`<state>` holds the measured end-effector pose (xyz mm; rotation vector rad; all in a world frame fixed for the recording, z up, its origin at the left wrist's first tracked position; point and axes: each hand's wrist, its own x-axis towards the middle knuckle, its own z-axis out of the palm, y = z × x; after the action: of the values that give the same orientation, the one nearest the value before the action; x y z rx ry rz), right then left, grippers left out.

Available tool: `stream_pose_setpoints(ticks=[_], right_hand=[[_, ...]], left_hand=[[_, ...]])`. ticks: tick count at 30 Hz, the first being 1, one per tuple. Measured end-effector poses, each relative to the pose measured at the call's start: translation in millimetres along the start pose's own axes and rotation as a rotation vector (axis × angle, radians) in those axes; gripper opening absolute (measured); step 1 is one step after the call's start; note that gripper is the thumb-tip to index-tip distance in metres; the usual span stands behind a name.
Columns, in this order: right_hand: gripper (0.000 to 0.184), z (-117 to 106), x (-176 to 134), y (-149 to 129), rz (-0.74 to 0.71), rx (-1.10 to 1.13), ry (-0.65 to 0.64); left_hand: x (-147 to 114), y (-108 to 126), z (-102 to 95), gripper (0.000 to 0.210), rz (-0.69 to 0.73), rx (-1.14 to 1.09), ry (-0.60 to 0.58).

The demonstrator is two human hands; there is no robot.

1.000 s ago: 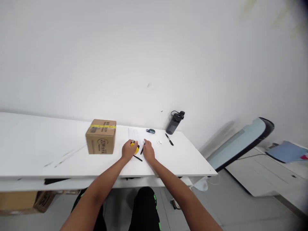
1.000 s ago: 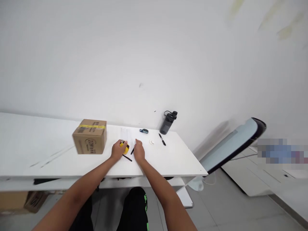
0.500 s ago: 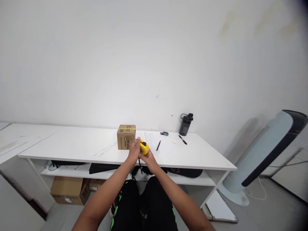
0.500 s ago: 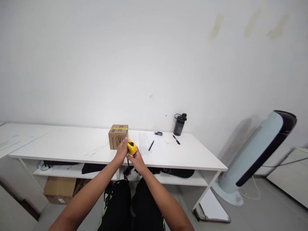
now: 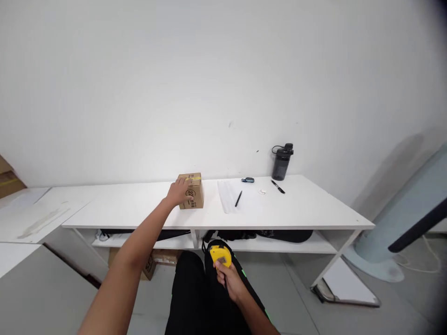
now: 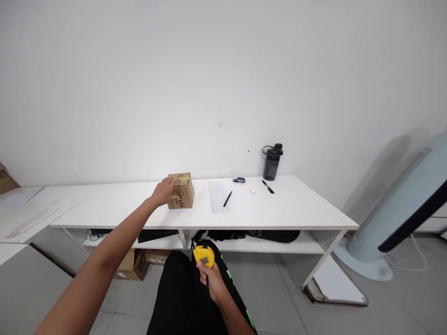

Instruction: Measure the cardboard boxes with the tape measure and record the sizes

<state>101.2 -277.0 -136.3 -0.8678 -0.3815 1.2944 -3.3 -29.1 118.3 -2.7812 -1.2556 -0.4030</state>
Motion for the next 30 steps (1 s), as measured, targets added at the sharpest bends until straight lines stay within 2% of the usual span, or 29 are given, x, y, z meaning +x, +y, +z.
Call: stream_pose_setpoints(ticks=[3, 6, 9, 11, 14, 17, 19, 21, 23, 25, 27, 30], right_hand=[[0.046, -17, 4, 15, 0.017, -0.039, 0.005], [0.044, -29, 8, 11, -0.021, -0.101, 0.017], [0.046, -31, 13, -18, -0.039, -0.158, 0.052], [0.051, -24, 21, -54, -0.062, -0.215, 0.053], [0.054, 8, 45, -128, -0.263, -0.33, -0.045], [0.05, 60, 81, -201, -0.422, -0.603, -0.145], [0.043, 99, 107, -233, -0.553, -0.784, -0.164], [0.038, 135, 131, -247, -0.571, -0.876, -0.213], [0.038, 163, 150, -243, -0.525, -0.931, -0.346], [0.04, 180, 163, -230, -0.519, -1.039, -0.44], [0.045, 188, 168, -216, -0.573, -1.2, -0.443], [0.054, 189, 167, -202, -0.655, -1.45, -0.406]], left_hand=[[28, -16, 2.1, 0.11, 0.029, 0.113, -0.107], [47, -25, 11.9, 0.111, -0.019, 0.104, -0.17], [52, -27, 17.6, 0.102, -0.041, 0.096, -0.164], [47, -23, 16.3, 0.098, -0.014, 0.101, -0.176], [28, -14, 10.0, 0.097, 0.08, 0.09, -0.197], [2, -8, 6.5, 0.092, 0.194, 0.008, -0.184], [-13, -10, 8.8, 0.084, 0.162, -0.088, -0.093], [-25, -14, 15.9, 0.081, -0.028, -0.26, 0.072], [-32, -18, 27.1, 0.089, -0.269, -0.581, 0.189], [-35, -18, 40.2, 0.096, -0.454, -1.018, 0.17], [-37, -14, 52.2, 0.097, -0.549, -1.396, 0.109], [-39, -6, 65.0, 0.09, -0.56, -1.642, 0.161]])
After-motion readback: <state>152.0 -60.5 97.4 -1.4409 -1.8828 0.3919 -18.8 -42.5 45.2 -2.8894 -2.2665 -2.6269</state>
